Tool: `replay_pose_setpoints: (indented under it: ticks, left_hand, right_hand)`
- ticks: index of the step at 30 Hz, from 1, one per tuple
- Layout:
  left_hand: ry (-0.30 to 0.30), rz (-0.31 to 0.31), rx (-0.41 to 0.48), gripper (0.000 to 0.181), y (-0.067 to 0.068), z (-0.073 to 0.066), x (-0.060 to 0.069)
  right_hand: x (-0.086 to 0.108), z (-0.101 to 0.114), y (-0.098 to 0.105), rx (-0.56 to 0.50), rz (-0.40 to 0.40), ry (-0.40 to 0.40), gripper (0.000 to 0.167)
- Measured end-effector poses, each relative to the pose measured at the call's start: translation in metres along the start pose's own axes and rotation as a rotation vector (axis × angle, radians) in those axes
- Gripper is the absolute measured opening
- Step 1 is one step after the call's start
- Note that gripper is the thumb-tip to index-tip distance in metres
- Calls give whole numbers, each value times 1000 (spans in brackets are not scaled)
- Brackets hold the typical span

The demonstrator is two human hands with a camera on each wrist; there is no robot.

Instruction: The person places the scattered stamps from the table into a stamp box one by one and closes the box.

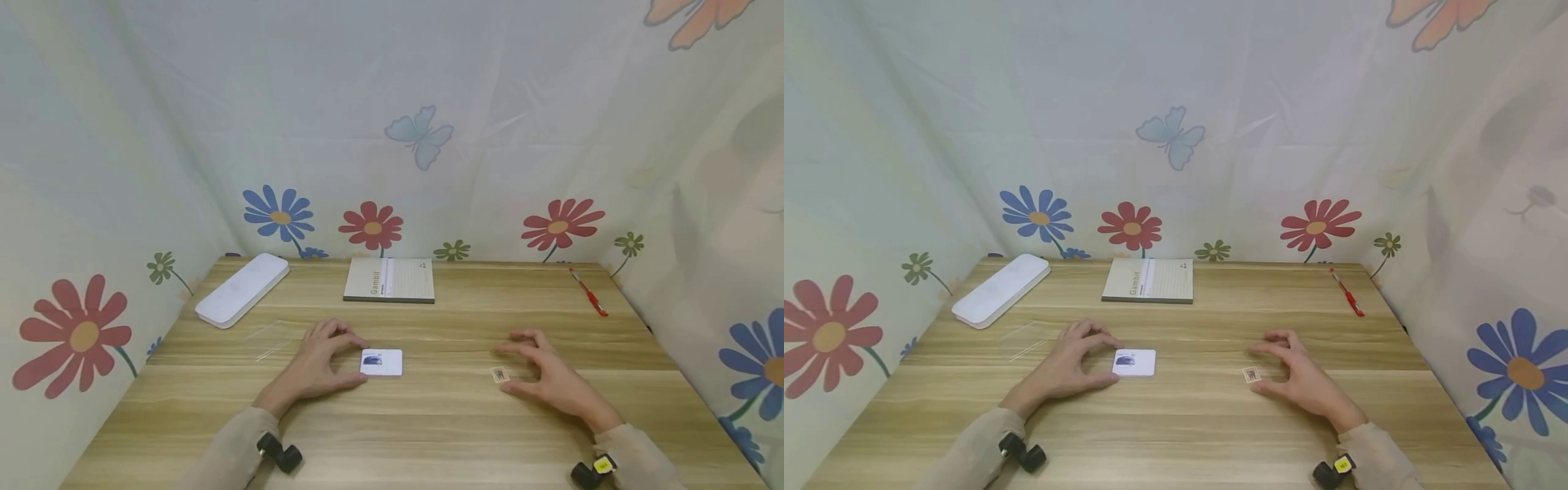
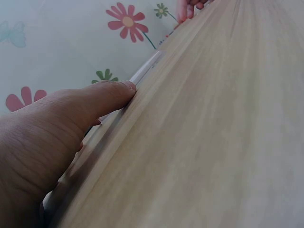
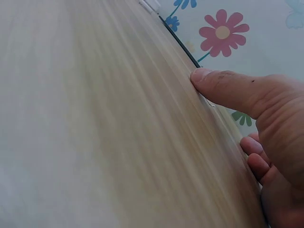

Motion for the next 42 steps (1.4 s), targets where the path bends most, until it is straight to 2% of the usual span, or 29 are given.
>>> replay_pose_setpoints:
  ticks: [10,17,26,34,42]
  left_hand:
    - [4,-3,-14,57,0,2,-2]
    - [2,-3,-14,57,-1,2,-2]
    - [2,1,-3,57,-2,2,-2]
    - [-8,-3,-8,57,-2,2,-1]
    - [1,-7,-5,56,-1,1,0]
  right_hand:
    - [-2,-2,-1,23,-10,-27,36]
    - [-2,-3,1,-17,-25,-59,24]
    - [-1,-3,-1,-39,-29,-70,19]
    - [-2,-2,-1,-62,-64,-41,25]
    - [-2,-3,-4,-147,-63,-86,20]
Point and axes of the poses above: each hand's wrist, its own x-axis away from the middle knuckle, its own y-axis out of the back of the hand, z = x × y, the point moved 8 cm from there along -x, towards the middle knuckle, and after that the axes turned 9 degrees about x, right-handed, at the moved point
